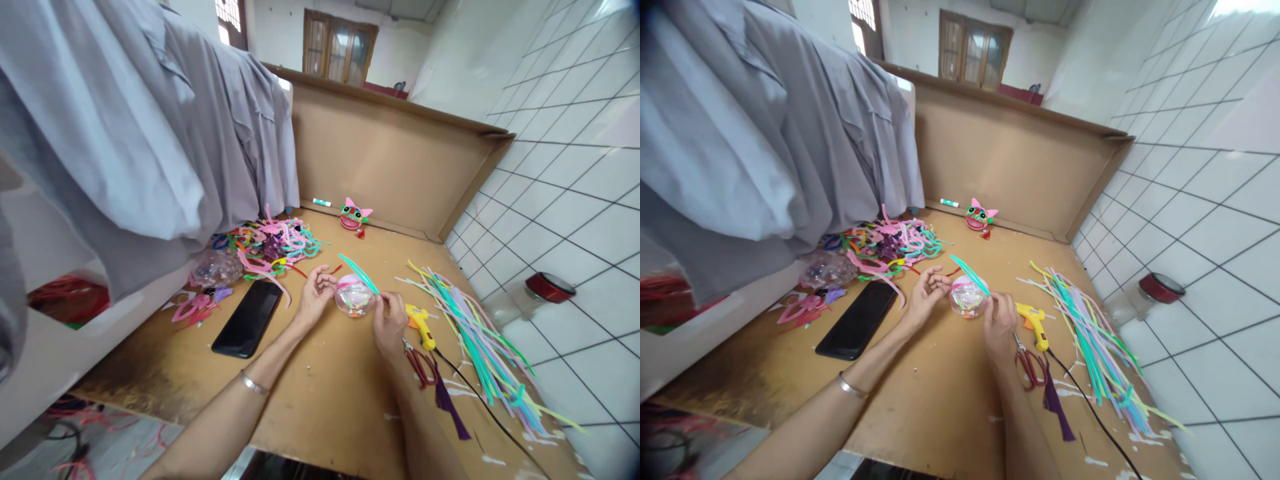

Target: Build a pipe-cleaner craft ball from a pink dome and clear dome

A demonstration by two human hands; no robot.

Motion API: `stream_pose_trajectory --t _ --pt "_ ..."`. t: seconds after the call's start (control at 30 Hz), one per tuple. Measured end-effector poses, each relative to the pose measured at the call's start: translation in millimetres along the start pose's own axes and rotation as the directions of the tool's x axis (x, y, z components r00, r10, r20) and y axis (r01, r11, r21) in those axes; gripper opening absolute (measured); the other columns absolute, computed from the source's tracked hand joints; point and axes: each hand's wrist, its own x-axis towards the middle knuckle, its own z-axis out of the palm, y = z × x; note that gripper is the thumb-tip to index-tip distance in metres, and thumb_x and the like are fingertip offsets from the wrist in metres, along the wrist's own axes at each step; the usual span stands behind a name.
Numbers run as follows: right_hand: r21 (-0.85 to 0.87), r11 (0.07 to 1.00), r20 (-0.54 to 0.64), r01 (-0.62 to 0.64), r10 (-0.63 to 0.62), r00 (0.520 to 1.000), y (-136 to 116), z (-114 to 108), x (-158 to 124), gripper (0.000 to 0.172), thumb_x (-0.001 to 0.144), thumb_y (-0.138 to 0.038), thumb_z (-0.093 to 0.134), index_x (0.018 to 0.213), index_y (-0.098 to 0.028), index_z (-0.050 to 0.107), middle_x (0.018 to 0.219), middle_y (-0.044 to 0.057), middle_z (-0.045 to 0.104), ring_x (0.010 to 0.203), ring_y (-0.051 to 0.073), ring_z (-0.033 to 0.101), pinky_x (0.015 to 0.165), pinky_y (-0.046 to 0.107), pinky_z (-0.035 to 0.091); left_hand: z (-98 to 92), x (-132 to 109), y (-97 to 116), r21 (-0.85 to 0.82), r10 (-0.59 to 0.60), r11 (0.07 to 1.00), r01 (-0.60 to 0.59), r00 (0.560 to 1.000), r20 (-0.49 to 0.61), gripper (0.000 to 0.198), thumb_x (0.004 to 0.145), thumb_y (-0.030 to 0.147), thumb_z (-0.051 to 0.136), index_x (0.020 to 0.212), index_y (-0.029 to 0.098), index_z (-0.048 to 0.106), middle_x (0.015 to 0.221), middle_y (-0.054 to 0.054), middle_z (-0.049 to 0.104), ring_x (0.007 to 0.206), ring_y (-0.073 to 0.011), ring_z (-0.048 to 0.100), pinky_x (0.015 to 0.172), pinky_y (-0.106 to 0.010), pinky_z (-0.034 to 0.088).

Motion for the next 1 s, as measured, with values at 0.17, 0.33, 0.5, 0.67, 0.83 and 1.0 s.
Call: stream_pose_trajectory --t 0.17,0.33,0.5,0.67,0.83,1.0 --pt "-0.012 0.994 0.001 0.111 -0.111 0.994 -9.9 -3.9 -0.6 0.015 0.095 -0.024 0.044 0.089 -0.021 0.058 0.080 0.005 0.062 0.075 0.019 0.058 0.070 0.032 0.045 -0.4 3.6 9.8 -0.256 -0.113 0.961 0.101 0.993 -0.032 0.045 0.073 0.042 0.070 0.107 0.014 0.060 0.092 -0.009 0.071 0.075 -0.0153 0.065 0.073 -0.030 0.050" --pt "-0.156 0.917 0.081 0.368 -0.360 0.930 -18.8 -4.4 -2.6 0.012 0.093 -0.014 0.045 0.092 -0.020 0.055 0.075 0.004 0.061 0.069 0.018 0.054 0.064 0.032 0.037 2.9 2.9 23.7 -0.393 -0.116 0.912 0.118 0.993 0.028 0.046 0.071 0.054 0.071 0.090 0.012 0.069 0.072 -0.005 0.069 0.066 -0.0135 0.060 0.063 -0.025 0.045" --pt "-0.220 0.829 0.171 0.514 -0.486 0.857 -28.7 -4.5 -3.4 0.013 0.087 -0.008 0.048 0.090 -0.019 0.054 0.069 0.003 0.056 0.067 0.019 0.050 0.061 0.033 0.032 2.8 3.7 27.5 -0.421 -0.153 0.897 0.135 0.988 -0.010 0.043 0.065 0.052 0.077 0.082 0.013 0.073 0.064 -0.001 0.064 0.061 -0.0099 0.053 0.061 -0.023 0.041" --pt "-0.214 0.798 0.223 0.564 -0.522 0.823 -35.5 -4.4 -5.2 0.014 0.083 -0.009 0.051 0.075 -0.021 0.050 0.064 0.001 0.051 0.062 0.018 0.043 0.060 0.033 0.029 3.8 2.8 30.7 -0.483 -0.209 0.857 0.180 0.978 -0.007 0.042 0.058 0.050 0.082 0.076 0.013 0.073 0.063 -0.001 0.065 0.060 -0.0088 0.053 0.062 -0.022 0.042" --pt "-0.087 0.808 0.279 0.582 -0.541 0.793 -38.1 -3.1 -7.4 0.013 0.082 -0.012 0.051 0.072 -0.021 0.049 0.064 0.001 0.053 0.064 0.018 0.046 0.062 0.033 0.030 4.4 1.6 38.6 -0.543 -0.276 0.804 0.244 0.961 0.023 0.042 0.053 0.047 0.085 0.074 0.014 0.070 0.061 -0.001 0.065 0.059 -0.0101 0.057 0.062 -0.022 0.046" --pt "-0.048 0.854 0.195 0.517 -0.500 0.844 -36.2 -1.0 -9.5 0.012 0.087 -0.013 0.050 0.078 -0.020 0.050 0.067 0.002 0.057 0.065 0.016 0.049 0.064 0.032 0.031 4.3 -1.5 40.6 -0.469 -0.280 0.830 0.303 0.953 0.118 0.042 0.055 0.046 0.084 0.070 0.012 0.065 0.056 0.002 0.060 0.051 -0.0077 0.054 0.055 -0.020 0.044"
